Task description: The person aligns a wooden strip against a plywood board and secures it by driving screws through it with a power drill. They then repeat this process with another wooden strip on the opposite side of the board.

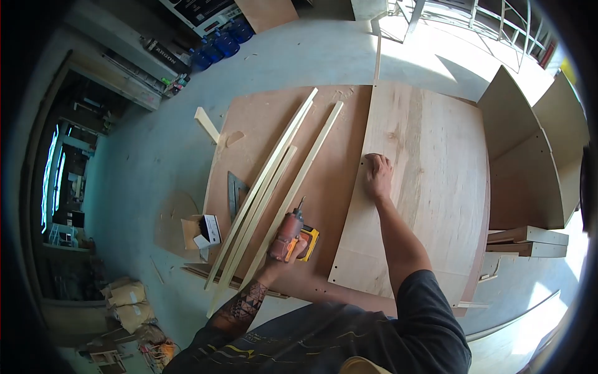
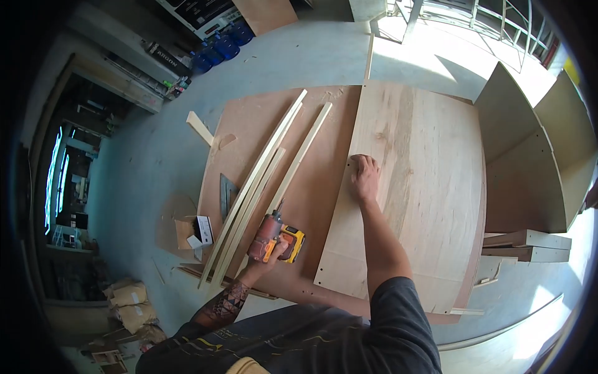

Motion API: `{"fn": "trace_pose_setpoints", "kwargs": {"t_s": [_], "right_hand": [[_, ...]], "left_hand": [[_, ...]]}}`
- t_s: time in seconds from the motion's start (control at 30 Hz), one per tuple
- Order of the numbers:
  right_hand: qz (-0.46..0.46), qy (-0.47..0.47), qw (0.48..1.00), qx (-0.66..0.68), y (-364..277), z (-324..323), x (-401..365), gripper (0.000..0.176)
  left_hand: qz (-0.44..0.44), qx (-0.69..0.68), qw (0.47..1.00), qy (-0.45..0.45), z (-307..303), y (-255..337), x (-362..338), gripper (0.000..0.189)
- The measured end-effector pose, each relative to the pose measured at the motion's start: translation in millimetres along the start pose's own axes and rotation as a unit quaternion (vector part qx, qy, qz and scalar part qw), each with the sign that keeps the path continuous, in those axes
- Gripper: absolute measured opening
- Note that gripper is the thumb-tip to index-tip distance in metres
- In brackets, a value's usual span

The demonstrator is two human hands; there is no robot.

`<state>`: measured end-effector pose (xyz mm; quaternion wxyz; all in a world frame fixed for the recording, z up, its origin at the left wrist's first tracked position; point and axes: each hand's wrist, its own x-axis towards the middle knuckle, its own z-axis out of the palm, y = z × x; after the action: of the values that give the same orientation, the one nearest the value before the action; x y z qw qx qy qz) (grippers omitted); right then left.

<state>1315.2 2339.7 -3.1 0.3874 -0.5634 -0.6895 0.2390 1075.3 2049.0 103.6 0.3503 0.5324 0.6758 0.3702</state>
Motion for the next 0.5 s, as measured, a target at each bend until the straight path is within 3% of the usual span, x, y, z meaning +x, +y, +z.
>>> {"fn": "trace_pose_setpoints", "kwargs": {"t_s": [0.07, 0.13, 0.17, 0.2, 0.23, 0.27, 0.3, 0.33, 0.37, 0.4, 0.43, 0.47, 0.5], "right_hand": [[-0.099, -0.035, 0.992, 0.074, 26.4, -6.6, 6.0, 0.035], [0.025, -0.15, 0.952, 0.267, 72.0, -18.1, 6.0, 0.034], [0.046, -0.136, 0.954, 0.262, 61.5, -51.7, -4.9, 0.037], [0.108, -0.089, 0.964, 0.227, 58.3, -79.2, -23.7, 0.036], [0.118, -0.029, 0.99, 0.072, 61.9, -113.5, -44.4, 0.04], [0.022, 0.07, 0.991, -0.108, 84.4, -142.2, -68.5, 0.045], [0.062, 0.112, 0.979, -0.157, 95.8, -181.3, -98.6, 0.052], [0.115, 0.157, 0.945, -0.261, 127.7, -218.0, -129.6, 0.06], [0.218, 0.17, 0.881, -0.384, 159.7, -252.9, -165.5, 0.073], [0.352, 0.147, 0.8, -0.463, 181.5, -288.6, -199.5, 0.089], [0.51, -0.032, 0.783, -0.355, 165.9, -337.8, -214.3, 0.098], [0.515, 0.02, 0.781, -0.353, 178.0, -348.8, -251.7, 0.098], [0.521, 0.076, 0.775, -0.349, 189.8, -357.2, -283.8, 0.099]], "left_hand": [[0.016, -0.021, 0.999, 0.043, -9.4, 1.7, -34.4, 0.033], [-0.014, -0.045, 0.998, 0.046, -8.0, -16.1, -66.9, 0.029], [-0.029, -0.061, 0.995, 0.069, -6.2, -13.0, -77.3, 0.031], [-0.037, -0.072, 0.993, 0.087, -4.2, -12.3, -81.7, 0.031], [-0.039, -0.075, 0.991, 0.1, -2.1, -12.0, -81.4, 0.033], [-0.043, -0.078, 0.99, 0.113, -0.6, -11.0, -81.6, 0.035], [-0.06, -0.09, 0.985, 0.133, -2.7, -3.8, -82.5, 0.035], [-0.101, -0.088, 0.987, 0.094, -10.8, 7.2, -81.3, 0.042], [-0.139, -0.086, 0.985, 0.051, -19.3, 9.5, -86.2, 0.049], [-0.147, -0.092, 0.983, 0.062, -27.5, 2.2, -95.6, 0.049], [-0.012, -0.027, 0.998, 0.062, -37.1, -7.9, -99.8, 0.059], [0.127, 0.039, 0.989, 0.057, -44.7, -19.4, -103.4, 0.069], [0.064, 0.108, 0.989, 0.081, -49.5, -48.7, -130.1, 0.085]]}}
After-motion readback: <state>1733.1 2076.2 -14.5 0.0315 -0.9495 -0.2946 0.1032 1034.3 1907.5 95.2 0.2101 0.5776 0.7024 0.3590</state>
